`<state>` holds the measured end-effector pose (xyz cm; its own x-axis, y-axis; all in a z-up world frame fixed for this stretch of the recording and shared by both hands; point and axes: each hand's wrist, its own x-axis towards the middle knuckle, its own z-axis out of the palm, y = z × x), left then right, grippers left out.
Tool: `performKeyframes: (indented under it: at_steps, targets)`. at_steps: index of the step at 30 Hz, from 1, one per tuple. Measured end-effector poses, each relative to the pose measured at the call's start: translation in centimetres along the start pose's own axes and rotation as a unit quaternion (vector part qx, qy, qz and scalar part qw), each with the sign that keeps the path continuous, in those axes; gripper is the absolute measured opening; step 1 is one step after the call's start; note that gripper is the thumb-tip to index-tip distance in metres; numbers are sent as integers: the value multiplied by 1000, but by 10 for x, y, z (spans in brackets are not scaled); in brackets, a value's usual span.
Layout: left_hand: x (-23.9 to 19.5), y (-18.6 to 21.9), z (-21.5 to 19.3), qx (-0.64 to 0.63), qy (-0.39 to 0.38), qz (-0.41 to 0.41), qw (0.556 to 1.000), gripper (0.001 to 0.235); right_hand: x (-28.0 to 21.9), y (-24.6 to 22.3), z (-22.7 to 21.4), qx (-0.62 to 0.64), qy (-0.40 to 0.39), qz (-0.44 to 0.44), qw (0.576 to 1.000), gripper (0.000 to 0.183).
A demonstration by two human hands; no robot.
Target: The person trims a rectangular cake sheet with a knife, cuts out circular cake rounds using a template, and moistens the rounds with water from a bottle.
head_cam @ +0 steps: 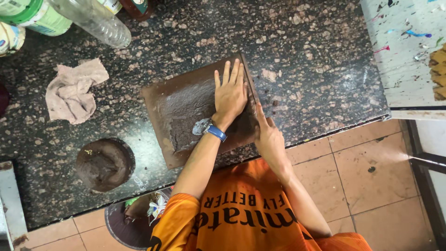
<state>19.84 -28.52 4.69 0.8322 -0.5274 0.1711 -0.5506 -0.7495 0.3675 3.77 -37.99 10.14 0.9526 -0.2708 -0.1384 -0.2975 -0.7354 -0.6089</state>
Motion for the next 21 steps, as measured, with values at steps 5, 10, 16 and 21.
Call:
performKeyframes:
  at_steps: [5,10,16,21]
  targets:
    - [1,-1,1,15,-8,1,1000,60,3,2,1,1,-15,13,1000,73]
    - [1,0,1,11,-16,-8,1000,60,-6,2,-9,3,-29,12,1000,74]
    - [2,-1,0,9,-7,-1,1000,58,27,-6,-7,-25,-45,37,998,74]
    - [0,0,4,16,0,-1,1000,57,19,-8,-9,-16,-35,38,999,73]
